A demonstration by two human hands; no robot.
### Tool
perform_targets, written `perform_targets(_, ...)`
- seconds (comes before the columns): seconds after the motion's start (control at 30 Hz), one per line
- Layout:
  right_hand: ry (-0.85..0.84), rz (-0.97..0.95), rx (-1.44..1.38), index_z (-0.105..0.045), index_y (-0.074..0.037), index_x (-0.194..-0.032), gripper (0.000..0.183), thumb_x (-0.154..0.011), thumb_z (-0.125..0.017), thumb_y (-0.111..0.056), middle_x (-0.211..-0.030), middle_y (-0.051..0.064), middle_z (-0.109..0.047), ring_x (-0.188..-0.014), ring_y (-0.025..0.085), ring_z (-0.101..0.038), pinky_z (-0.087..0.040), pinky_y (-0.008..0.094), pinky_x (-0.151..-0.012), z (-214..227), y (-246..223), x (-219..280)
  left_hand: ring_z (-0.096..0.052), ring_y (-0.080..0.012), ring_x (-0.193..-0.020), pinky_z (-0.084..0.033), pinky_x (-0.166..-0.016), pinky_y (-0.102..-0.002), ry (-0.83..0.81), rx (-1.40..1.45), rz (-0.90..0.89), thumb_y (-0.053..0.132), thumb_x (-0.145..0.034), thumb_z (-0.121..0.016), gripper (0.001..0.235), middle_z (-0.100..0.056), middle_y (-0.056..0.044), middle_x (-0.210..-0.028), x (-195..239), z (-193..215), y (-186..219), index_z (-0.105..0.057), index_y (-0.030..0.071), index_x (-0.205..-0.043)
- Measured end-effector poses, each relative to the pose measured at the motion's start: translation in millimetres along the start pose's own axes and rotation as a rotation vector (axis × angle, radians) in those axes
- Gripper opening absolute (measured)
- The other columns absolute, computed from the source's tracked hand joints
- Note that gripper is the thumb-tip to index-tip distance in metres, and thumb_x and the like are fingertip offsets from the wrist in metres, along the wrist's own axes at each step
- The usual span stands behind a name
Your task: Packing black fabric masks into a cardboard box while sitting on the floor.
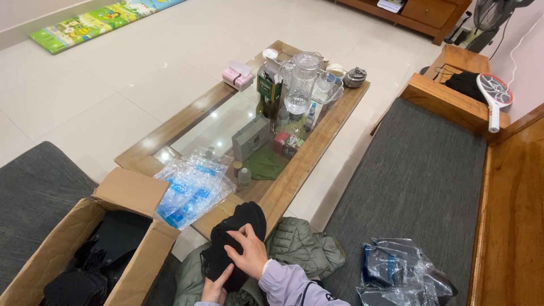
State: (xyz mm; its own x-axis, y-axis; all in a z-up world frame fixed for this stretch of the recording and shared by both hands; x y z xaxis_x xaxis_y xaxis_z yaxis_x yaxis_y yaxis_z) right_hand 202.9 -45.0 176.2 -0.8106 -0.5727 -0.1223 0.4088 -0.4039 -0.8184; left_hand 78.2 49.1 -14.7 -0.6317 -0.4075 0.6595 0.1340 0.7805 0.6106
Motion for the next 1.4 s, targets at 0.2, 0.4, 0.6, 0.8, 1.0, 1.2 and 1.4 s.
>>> perform_targets(0.2,0.112,0.184,0.083,-0.073,-0.009,-0.106,0.023,-0.084,-0.075,-0.013,-0.105,0.009,-0.053,-0.077,0.022,-0.059,-0.052,0.032,-0.062,13.1,-38.4,5.9,-0.065,-0.0401,-0.111,-0.051,-0.094,-0.048,-0.040,0.010,-0.038,-0.014,-0.087,-0.067,0.053,-0.068,-0.029,-0.127,-15.9,10.3,-9.8,-0.059,-0.011,-0.139)
perform_targets(0.4,0.110,0.273,0.075,-0.072,-0.007,-0.094,0.009,-0.085,-0.072,-0.009,-0.093,0.006,-0.059,-0.080,0.023,-0.060,-0.051,0.032,-0.065,13.9,-66.0,19.6,-0.063,-0.0355,-0.115,-0.048,-0.096,-0.044,0.014,0.160,-0.065,-0.003,-0.094,-0.062,0.042,-0.066,-0.025,-0.128,-39.1,36.9,-28.5,-0.060,-0.012,-0.134)
perform_targets(0.6,0.009,0.204,0.058,-0.069,-0.007,-0.106,0.018,-0.089,-0.067,-0.009,-0.093,0.005,-0.062,-0.080,0.025,-0.063,-0.051,0.034,-0.064,-5.2,-42.1,38.8,-0.067,-0.0301,-0.104,-0.053,-0.084,-0.042,-0.006,0.212,-0.065,0.003,-0.096,-0.064,0.027,-0.070,-0.019,-0.118,-21.7,21.7,-9.2,-0.067,-0.002,-0.123)
perform_targets(0.8,0.094,0.142,0.082,-0.070,-0.007,-0.099,0.011,-0.090,-0.067,-0.011,-0.089,0.006,-0.074,-0.069,0.026,-0.069,-0.053,0.035,-0.059,0.5,-27.2,36.8,-0.062,-0.0377,-0.111,-0.047,-0.098,-0.048,-0.037,0.160,-0.047,-0.009,-0.090,-0.063,0.045,-0.065,-0.026,-0.124,-15.7,16.4,-9.0,-0.059,-0.008,-0.134)
perform_targets(1.0,0.124,0.078,-0.008,-0.071,-0.010,-0.107,0.018,-0.090,-0.070,-0.012,-0.076,0.007,-0.074,-0.056,0.025,-0.068,-0.051,0.034,-0.050,7.6,-9.5,24.0,-0.062,-0.0392,-0.113,-0.049,-0.097,-0.047,-0.101,0.168,-0.018,-0.020,-0.087,-0.057,0.059,-0.063,-0.028,-0.131,-5.8,11.5,-6.3,-0.052,-0.007,-0.144)
perform_targets(1.2,0.070,-0.021,-0.482,-0.071,0.001,-0.108,0.018,-0.091,-0.066,0.001,-0.087,0.004,-0.073,-0.061,0.011,-0.060,-0.047,0.023,-0.053,15.8,8.8,8.0,-0.071,-0.0431,-0.097,-0.058,-0.082,-0.049,-0.172,0.195,0.046,-0.005,-0.093,-0.061,0.036,-0.071,-0.030,-0.114,7.4,2.3,-0.3,-0.061,-0.013,-0.128)
perform_targets(1.4,0.214,-0.431,-0.778,-0.064,0.003,-0.102,0.009,-0.094,-0.066,-0.001,-0.072,0.008,-0.064,-0.049,0.013,-0.053,-0.042,0.026,-0.047,-13.1,139.4,5.8,-0.069,-0.0411,-0.112,-0.057,-0.081,-0.040,-0.227,0.318,0.023,0.007,-0.096,-0.061,0.039,-0.067,-0.020,-0.123,-4.5,14.0,-2.7,-0.060,0.002,-0.134)
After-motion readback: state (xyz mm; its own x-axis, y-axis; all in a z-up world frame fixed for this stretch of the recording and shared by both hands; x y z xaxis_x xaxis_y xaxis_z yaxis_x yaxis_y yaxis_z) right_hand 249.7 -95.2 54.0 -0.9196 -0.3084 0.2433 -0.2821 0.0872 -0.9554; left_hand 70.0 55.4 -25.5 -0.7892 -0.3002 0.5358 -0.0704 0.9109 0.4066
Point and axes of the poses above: each hand's wrist, its own x-axis away from the middle knuckle, its own z-axis out of the back of the hand, y = z × x, the point moved 9 cm from there along -x, towards the middle knuckle
